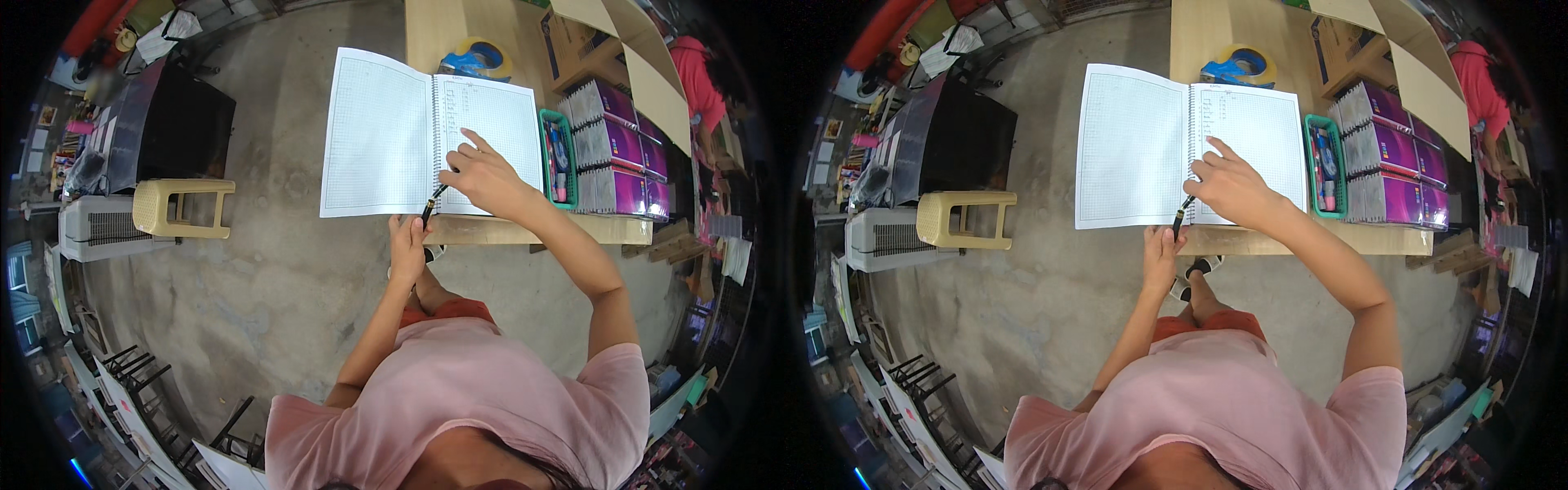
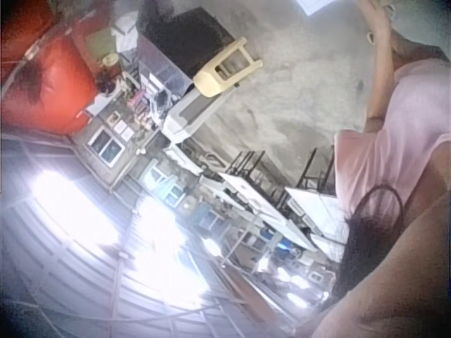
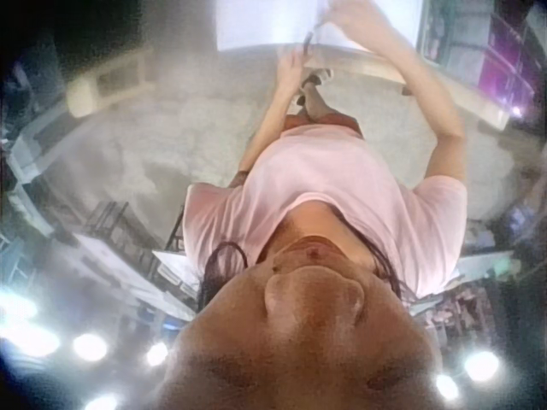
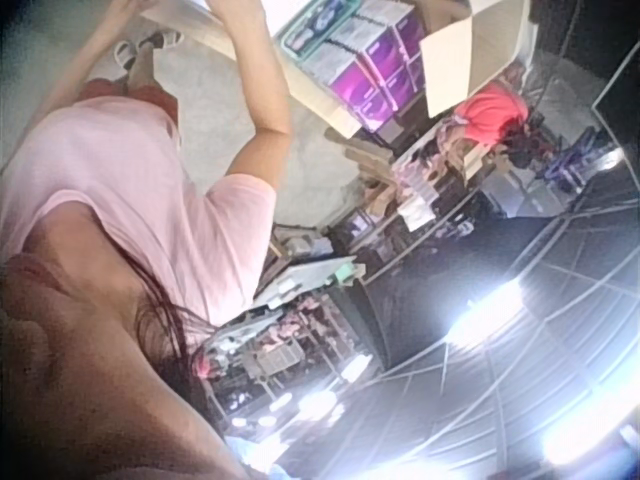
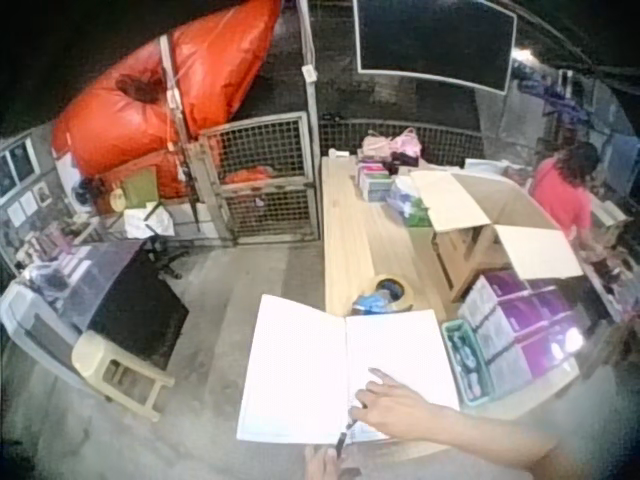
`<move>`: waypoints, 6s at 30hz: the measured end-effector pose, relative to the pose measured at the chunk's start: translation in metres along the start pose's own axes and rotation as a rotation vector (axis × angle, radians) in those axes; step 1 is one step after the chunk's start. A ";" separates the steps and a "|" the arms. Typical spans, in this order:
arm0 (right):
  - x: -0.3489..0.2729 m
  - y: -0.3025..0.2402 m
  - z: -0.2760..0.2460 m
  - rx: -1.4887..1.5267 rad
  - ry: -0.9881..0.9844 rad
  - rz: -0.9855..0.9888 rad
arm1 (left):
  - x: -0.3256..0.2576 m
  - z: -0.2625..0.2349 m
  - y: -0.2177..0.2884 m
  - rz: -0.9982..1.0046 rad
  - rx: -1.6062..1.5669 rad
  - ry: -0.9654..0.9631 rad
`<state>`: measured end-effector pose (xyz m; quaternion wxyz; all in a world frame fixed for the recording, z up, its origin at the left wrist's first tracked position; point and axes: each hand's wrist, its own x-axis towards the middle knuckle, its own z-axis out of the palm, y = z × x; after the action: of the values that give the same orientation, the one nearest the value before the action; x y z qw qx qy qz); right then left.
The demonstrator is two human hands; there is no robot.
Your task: The person inserts a spiral binding into a small notebook and trims the excess wire with shears before recording details in a large ledger.
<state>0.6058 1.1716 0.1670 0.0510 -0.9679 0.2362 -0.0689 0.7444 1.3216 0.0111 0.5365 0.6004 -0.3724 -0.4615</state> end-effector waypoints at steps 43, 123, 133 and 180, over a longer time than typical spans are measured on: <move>-0.058 0.039 0.044 0.863 0.896 0.741 | 0.035 -0.004 -0.008 -0.655 -1.298 0.218; 0.048 0.126 0.093 1.245 0.903 1.006 | 0.019 -0.016 0.075 -0.098 -0.217 0.363; 0.070 0.137 0.115 0.758 0.972 0.805 | 0.018 -0.016 0.076 -0.143 -0.288 0.361; 0.059 0.149 0.113 0.931 1.027 0.890 | 0.021 -0.016 0.077 -0.033 -0.129 0.317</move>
<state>0.6086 1.0197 0.0429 0.3554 -0.5115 0.5388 -0.5672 0.7696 1.2957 0.0843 0.6184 0.6360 -0.2429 -0.3926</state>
